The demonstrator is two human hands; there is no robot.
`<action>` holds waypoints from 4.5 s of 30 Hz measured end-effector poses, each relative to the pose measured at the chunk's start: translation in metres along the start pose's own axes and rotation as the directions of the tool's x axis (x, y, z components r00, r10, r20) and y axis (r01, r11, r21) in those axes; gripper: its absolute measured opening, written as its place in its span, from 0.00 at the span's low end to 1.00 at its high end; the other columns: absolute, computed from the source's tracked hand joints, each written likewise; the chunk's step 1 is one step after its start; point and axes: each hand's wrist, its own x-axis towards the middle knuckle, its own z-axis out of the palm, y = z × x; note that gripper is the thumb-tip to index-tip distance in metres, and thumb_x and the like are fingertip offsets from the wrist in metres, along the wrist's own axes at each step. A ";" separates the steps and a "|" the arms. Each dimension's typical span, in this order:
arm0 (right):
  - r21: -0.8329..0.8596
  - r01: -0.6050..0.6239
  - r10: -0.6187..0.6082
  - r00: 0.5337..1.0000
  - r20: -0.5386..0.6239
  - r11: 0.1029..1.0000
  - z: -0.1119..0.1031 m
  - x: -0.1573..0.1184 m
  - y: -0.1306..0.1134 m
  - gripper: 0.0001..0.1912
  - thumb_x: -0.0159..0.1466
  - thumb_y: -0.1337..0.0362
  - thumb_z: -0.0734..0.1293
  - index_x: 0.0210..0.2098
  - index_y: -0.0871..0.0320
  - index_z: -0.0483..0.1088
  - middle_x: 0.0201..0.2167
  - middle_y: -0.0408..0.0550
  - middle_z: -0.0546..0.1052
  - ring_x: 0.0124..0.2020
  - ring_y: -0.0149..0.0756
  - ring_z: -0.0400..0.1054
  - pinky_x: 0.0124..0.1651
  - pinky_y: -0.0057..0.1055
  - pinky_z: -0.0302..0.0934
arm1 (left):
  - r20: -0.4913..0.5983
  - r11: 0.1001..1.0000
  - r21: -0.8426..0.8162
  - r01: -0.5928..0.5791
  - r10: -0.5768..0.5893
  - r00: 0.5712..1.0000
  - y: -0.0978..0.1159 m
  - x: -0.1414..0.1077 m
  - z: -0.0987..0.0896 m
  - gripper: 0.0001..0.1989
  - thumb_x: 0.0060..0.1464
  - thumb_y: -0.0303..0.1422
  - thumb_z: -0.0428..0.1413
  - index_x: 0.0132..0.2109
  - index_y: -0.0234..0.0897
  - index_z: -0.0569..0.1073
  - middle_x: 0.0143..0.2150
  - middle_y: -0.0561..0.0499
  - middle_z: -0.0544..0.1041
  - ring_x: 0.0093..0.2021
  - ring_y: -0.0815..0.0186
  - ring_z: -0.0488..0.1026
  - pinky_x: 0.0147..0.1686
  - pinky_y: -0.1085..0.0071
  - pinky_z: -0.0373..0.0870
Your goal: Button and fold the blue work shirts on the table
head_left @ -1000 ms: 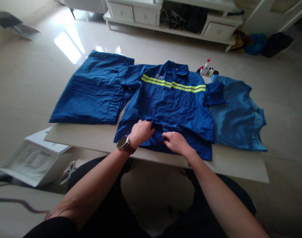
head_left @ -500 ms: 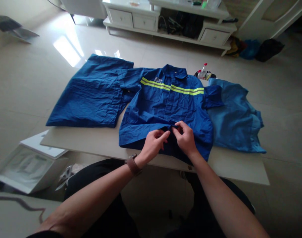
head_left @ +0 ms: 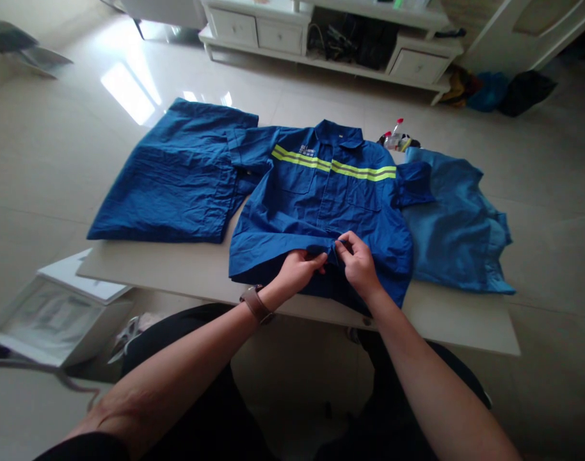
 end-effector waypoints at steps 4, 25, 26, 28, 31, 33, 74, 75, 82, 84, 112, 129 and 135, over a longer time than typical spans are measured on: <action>0.277 -0.178 0.147 0.981 0.129 0.944 -0.001 0.000 -0.003 0.22 0.61 0.42 0.70 0.30 0.52 0.62 0.23 0.38 0.62 0.24 0.32 0.55 0.28 0.30 0.53 | -0.032 0.998 0.051 0.048 -0.047 0.998 -0.006 0.004 -0.002 0.19 0.49 0.47 0.62 0.24 0.37 0.72 0.21 0.52 0.73 0.23 0.70 0.64 0.26 0.70 0.58; 0.216 -0.206 0.136 0.944 0.301 0.954 0.004 0.010 0.006 0.27 0.54 0.38 0.76 0.27 0.56 0.72 0.24 0.41 0.72 0.27 0.31 0.63 0.32 0.29 0.61 | -0.086 0.996 -0.010 -0.090 0.089 0.992 -0.012 0.017 -0.006 0.16 0.51 0.44 0.64 0.29 0.37 0.71 0.22 0.56 0.71 0.23 0.72 0.65 0.25 0.73 0.62; 0.200 -0.190 0.126 0.947 0.296 0.961 0.003 0.011 0.007 0.27 0.54 0.38 0.76 0.28 0.56 0.72 0.25 0.41 0.73 0.27 0.31 0.64 0.33 0.29 0.62 | -0.071 0.995 -0.009 -0.100 0.099 0.993 -0.012 0.018 -0.007 0.17 0.51 0.44 0.64 0.29 0.36 0.70 0.22 0.56 0.70 0.22 0.72 0.64 0.25 0.74 0.62; 0.163 -0.165 0.116 0.954 0.276 0.973 0.003 0.011 0.010 0.27 0.53 0.38 0.77 0.28 0.56 0.73 0.25 0.41 0.73 0.27 0.32 0.65 0.33 0.29 0.62 | -0.043 0.993 0.011 -0.119 0.119 0.992 -0.013 0.019 -0.008 0.17 0.51 0.45 0.64 0.29 0.36 0.71 0.22 0.56 0.70 0.22 0.72 0.64 0.24 0.74 0.61; 0.122 -0.135 0.105 0.969 0.225 0.983 0.001 0.010 0.015 0.26 0.54 0.39 0.77 0.27 0.56 0.73 0.23 0.40 0.71 0.26 0.31 0.63 0.31 0.29 0.60 | 0.000 0.990 0.053 -0.132 0.132 0.991 -0.013 0.019 -0.010 0.17 0.51 0.44 0.64 0.29 0.35 0.72 0.23 0.55 0.72 0.23 0.72 0.66 0.25 0.74 0.62; 0.106 -0.118 0.094 0.973 0.211 0.987 0.000 0.008 0.016 0.26 0.55 0.39 0.76 0.28 0.56 0.73 0.22 0.39 0.70 0.25 0.31 0.62 0.30 0.29 0.58 | 0.008 0.988 0.068 -0.139 0.139 0.990 -0.014 0.019 -0.011 0.17 0.52 0.44 0.64 0.30 0.35 0.72 0.23 0.54 0.72 0.23 0.71 0.67 0.25 0.74 0.62; 0.243 -0.238 0.123 0.904 0.409 0.940 -0.020 0.001 -0.016 0.12 0.45 0.71 0.66 0.29 0.54 0.65 0.26 0.39 0.70 0.29 0.31 0.60 0.33 0.28 0.55 | -0.048 0.751 0.650 -0.113 0.190 0.981 -0.010 0.015 -0.019 0.19 0.51 0.47 0.66 0.35 0.39 0.69 0.32 0.55 0.74 0.30 0.69 0.66 0.30 0.71 0.57; 0.243 -0.242 0.127 0.904 0.409 0.939 -0.020 0.001 -0.016 0.12 0.45 0.71 0.66 0.29 0.54 0.65 0.26 0.39 0.70 0.29 0.32 0.59 0.33 0.28 0.55 | -0.049 0.745 0.658 -0.111 0.190 0.981 -0.008 0.014 -0.017 0.19 0.51 0.47 0.66 0.35 0.39 0.70 0.32 0.55 0.75 0.30 0.69 0.66 0.30 0.71 0.58; 0.278 -0.243 0.114 0.905 0.411 0.929 -0.021 0.000 -0.017 0.11 0.44 0.69 0.64 0.28 0.53 0.67 0.24 0.41 0.68 0.28 0.33 0.58 0.31 0.29 0.54 | -0.106 0.765 0.640 -0.076 0.185 0.977 -0.004 0.011 -0.011 0.16 0.53 0.45 0.65 0.34 0.39 0.71 0.31 0.54 0.77 0.30 0.68 0.69 0.30 0.71 0.59; 0.281 -0.254 0.118 0.898 0.424 0.925 -0.021 -0.001 -0.019 0.11 0.43 0.69 0.64 0.28 0.53 0.67 0.24 0.41 0.67 0.28 0.33 0.57 0.30 0.29 0.53 | -0.095 0.782 0.616 -0.092 0.189 0.977 -0.004 0.011 -0.009 0.13 0.54 0.42 0.65 0.35 0.38 0.73 0.33 0.53 0.78 0.31 0.68 0.71 0.31 0.71 0.61; 0.133 -0.138 0.128 0.988 0.083 0.981 -0.012 0.009 0.005 0.14 0.55 0.50 0.76 0.30 0.54 0.77 0.29 0.42 0.75 0.33 0.35 0.66 0.40 0.32 0.60 | 0.057 0.682 0.699 -0.216 0.248 0.967 0.011 0.014 -0.018 0.06 0.58 0.34 0.61 0.36 0.40 0.83 0.30 0.50 0.80 0.30 0.65 0.70 0.33 0.70 0.59; 0.051 -0.186 0.186 0.983 0.002 0.981 -0.024 0.022 0.014 0.13 0.54 0.53 0.72 0.24 0.54 0.68 0.22 0.40 0.68 0.26 0.33 0.61 0.31 0.31 0.56 | 0.305 0.774 0.556 -0.304 0.151 0.940 0.030 0.013 -0.035 0.08 0.53 0.34 0.58 0.28 0.36 0.77 0.22 0.54 0.70 0.26 0.69 0.63 0.28 0.71 0.57; -0.253 -0.204 0.319 0.733 0.600 0.946 -0.043 0.018 0.004 0.15 0.50 0.59 0.71 0.15 0.56 0.64 0.16 0.39 0.64 0.21 0.29 0.55 0.27 0.31 0.49 | 0.451 0.744 0.613 -0.268 -0.051 0.891 0.016 0.013 -0.035 0.07 0.44 0.27 0.61 0.20 0.38 0.74 0.17 0.56 0.70 0.21 0.69 0.64 0.25 0.70 0.55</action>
